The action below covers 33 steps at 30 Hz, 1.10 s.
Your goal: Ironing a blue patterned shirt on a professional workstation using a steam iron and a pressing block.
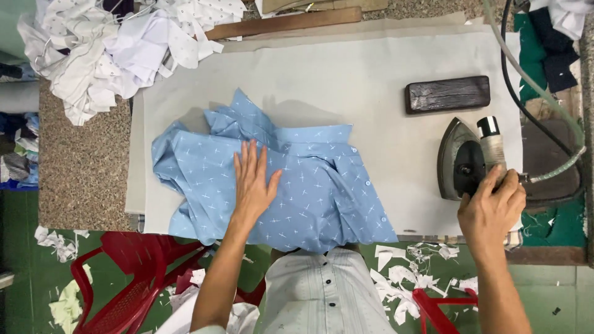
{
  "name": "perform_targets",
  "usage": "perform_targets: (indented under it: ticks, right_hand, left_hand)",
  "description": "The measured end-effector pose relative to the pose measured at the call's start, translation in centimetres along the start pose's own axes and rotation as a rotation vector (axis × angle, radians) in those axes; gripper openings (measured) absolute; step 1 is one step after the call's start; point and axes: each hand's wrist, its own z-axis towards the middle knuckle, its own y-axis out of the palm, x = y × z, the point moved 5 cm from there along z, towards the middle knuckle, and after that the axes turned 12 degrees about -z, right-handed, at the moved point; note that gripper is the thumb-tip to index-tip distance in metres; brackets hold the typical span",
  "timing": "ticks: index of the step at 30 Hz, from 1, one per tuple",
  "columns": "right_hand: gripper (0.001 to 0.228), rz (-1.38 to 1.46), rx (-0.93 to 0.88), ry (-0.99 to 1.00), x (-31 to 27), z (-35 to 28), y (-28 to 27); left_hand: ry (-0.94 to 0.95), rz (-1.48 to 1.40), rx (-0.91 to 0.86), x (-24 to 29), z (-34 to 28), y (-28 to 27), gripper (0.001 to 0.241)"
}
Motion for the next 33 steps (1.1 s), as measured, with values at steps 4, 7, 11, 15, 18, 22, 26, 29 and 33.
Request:
perform_targets:
  ticks: [4,7,11,15,18,22,26,29,33]
  right_hand:
    - [0.060,-0.174,0.214,0.043,-4.8,-1.5,-2.6]
    - [0.079,0.436,-0.652,0.155,-12.2,-6.2,-1.8]
    - [0.045,0.456,-1.085,0.131,-16.9,-11.5,1.1]
    - [0.032,0.536,-0.887,0.515,-11.8,-6.2,-0.2]
    - [0.035,0.307,-0.460,0.663,-10.6,-0.4,0.2]
    - [0.058,0.412,-0.407,0.678,-17.3,2.3,-7.2]
    - [0.056,0.412,-0.417,0.574,-22.9,-5.7,-10.3]
    - [0.059,0.404,-0.514,0.567,-26.1,-14.0,-9.2]
    - [0.113,0.297,-0.776,0.447,-31.1,-20.6,-6.9]
  left_hand:
    - [0.246,0.028,-0.125,-0.2,7.8,1.9,0.061]
    - [0.145,-0.088,-0.358,-4.1,12.3,5.9,0.080]
    - [0.071,-0.257,-0.799,-7.8,14.7,8.7,0.042]
    - [0.166,-0.397,-0.823,-6.8,19.7,6.6,0.029]
    - [0.336,-0.376,-0.587,-4.9,24.5,3.1,0.036]
    - [0.441,-0.173,-0.312,-7.4,24.6,2.2,0.035]
    - [0.356,-0.095,-0.353,-12.3,19.7,-1.9,0.059]
    - [0.141,0.023,-0.433,-19.3,17.5,-4.1,0.081]
    - [-0.258,0.096,-0.753,-25.5,15.4,-5.2,0.104]
